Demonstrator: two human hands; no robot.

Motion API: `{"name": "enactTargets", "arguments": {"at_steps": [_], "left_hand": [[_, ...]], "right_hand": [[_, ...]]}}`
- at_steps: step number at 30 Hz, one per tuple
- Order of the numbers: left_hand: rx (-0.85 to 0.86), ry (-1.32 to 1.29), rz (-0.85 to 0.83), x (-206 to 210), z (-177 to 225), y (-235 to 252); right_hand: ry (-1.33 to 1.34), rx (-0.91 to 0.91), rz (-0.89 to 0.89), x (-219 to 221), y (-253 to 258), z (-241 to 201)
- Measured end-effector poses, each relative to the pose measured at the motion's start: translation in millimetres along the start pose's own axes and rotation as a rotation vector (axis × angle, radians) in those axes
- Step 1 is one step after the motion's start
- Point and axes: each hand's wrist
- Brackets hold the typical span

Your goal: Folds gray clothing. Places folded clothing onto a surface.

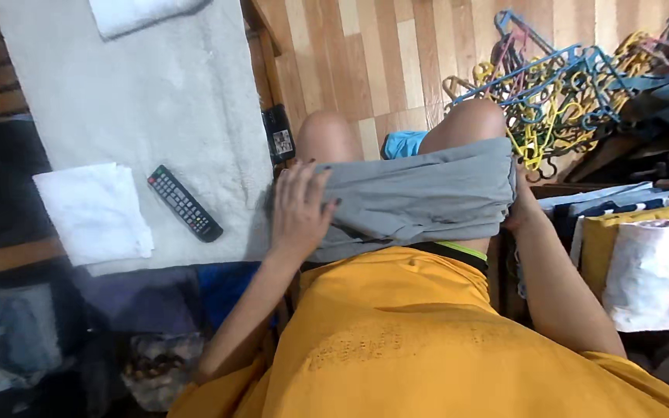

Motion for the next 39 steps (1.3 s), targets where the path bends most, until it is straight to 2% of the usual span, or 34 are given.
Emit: {"name": "enactTargets", "arguments": {"at_steps": [2, 4, 6, 12, 14, 18, 20, 23, 25, 28, 30, 32, 35, 39], "left_hand": [[0.105, 0.016, -0.043, 25, 5, -6], [0.105, 0.048, -0.108, 45, 1, -10], [0.085, 0.077, -0.122, 50, 0, -10], [0.064, 0.091, -0.140, 45, 16, 0], [0.041, 0.098, -0.164, 44, 16, 3], [0.019, 0.113, -0.159, 42, 14, -2], [0.017, 0.101, -0.147, 41, 12, -5], [0.004, 0.074, -0.134, 40, 14, -6], [0.034, 0.073, -0.106, 43, 21, -3], [0.139, -0.010, -0.090, 52, 51, 17], [0.255, -0.069, -0.104, 68, 79, 40], [0.386, -0.116, -0.130, 89, 105, 66], [0.516, -0.126, -0.269, 113, 143, 97], [0.418, -0.122, -0.498, 119, 174, 121]], "right_hand": [[0.058, -0.012, -0.033, -2, 0, 2], [0.084, -0.081, -0.012, -11, 1, 2], [0.020, -0.217, 0.081, -30, 7, -3], [-0.454, -0.644, 0.326, -90, -1, -52], [-0.691, -0.702, 0.414, -95, -16, -70], [-1.006, -0.778, 0.416, -46, -84, -107], [-1.045, -0.843, 0.315, -11, -112, -110], [-1.057, -0.922, 0.169, 25, -117, -102], [-1.040, -0.920, 0.154, 29, -106, -98], [-0.893, -0.895, 0.188, 0, -97, -100], [-0.617, -0.843, 0.176, -25, -85, -104], [-0.347, -0.708, 0.161, -47, -67, -103], [-0.057, -0.422, 0.162, -76, -23, -78], [0.078, -0.247, 0.094, -79, 25, -55]]}}
Point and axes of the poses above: each hand's wrist, its own y-axis towards the middle knuckle, its own x-axis out of the palm, z = x × y, and after that the axes turned 11 degrees about -y, right-handed
